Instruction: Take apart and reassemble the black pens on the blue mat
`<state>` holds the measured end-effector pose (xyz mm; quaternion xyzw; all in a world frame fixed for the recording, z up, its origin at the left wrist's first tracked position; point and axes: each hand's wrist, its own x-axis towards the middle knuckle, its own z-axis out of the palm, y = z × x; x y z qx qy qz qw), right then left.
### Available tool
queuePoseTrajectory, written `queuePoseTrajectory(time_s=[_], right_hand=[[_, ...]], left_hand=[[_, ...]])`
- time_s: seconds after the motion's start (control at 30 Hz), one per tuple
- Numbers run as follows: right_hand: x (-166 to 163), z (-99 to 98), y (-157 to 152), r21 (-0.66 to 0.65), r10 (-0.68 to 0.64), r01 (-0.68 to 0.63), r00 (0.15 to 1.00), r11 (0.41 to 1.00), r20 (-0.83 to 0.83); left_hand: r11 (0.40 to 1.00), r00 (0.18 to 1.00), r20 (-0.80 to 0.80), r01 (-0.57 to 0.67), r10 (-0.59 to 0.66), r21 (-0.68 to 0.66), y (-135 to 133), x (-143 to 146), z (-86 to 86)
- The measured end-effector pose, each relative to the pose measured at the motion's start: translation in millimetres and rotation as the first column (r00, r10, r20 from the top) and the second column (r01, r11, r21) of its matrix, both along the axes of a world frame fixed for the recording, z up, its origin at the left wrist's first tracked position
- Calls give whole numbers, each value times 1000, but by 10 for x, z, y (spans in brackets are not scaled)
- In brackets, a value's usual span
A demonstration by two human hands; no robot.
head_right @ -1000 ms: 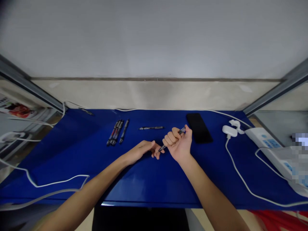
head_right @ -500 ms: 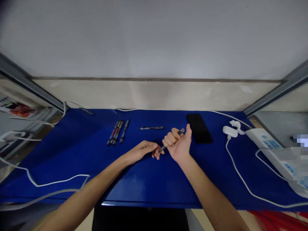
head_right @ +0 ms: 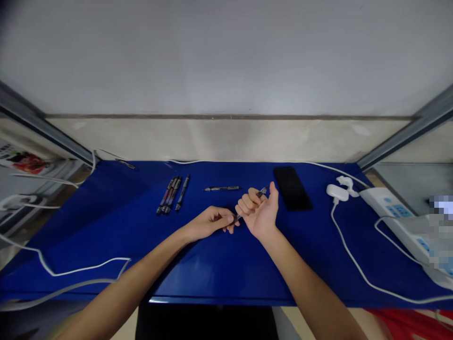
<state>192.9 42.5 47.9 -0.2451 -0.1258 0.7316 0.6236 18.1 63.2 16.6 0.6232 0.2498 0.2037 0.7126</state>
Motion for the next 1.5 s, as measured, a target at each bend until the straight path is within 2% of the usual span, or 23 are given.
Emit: queuePoseTrajectory(time_s=[0.13,0.23,0.37,0.53,0.67,0.83,1.07,1.5], right_hand=[[-63,-11,-28,35,77,-77,997,996,10],[-72,-37,-41,14,91,-91,996,996,12],[-68,-51,-42,-15,60,-60,998,998,12],[-75,-22,-31,-39,42,-41,999,998,16],[-50,-18,-27,-45,55,-55,998,997,12],[-29,-26,-27,-38,8,-8,1000,999,-5],[-30,-12,-36,-44,52,-53,998,998,-22],[-8,-33,-28,-21,40,-41,999,999,-27]], left_hand=[[1000,1000,-12,17,-17,16,-2,8,-19],[999,999,-25,41,-41,33,-2,14,-9],[996,997,-26,78,-77,46,-3,23,6],[999,999,-1,38,-38,14,2,30,2],[998,999,-12,45,-45,33,5,27,23],[999,999,7,43,-44,22,5,19,63],[999,999,12,39,-39,28,0,22,76],[999,999,19,39,-40,17,1,22,80]])
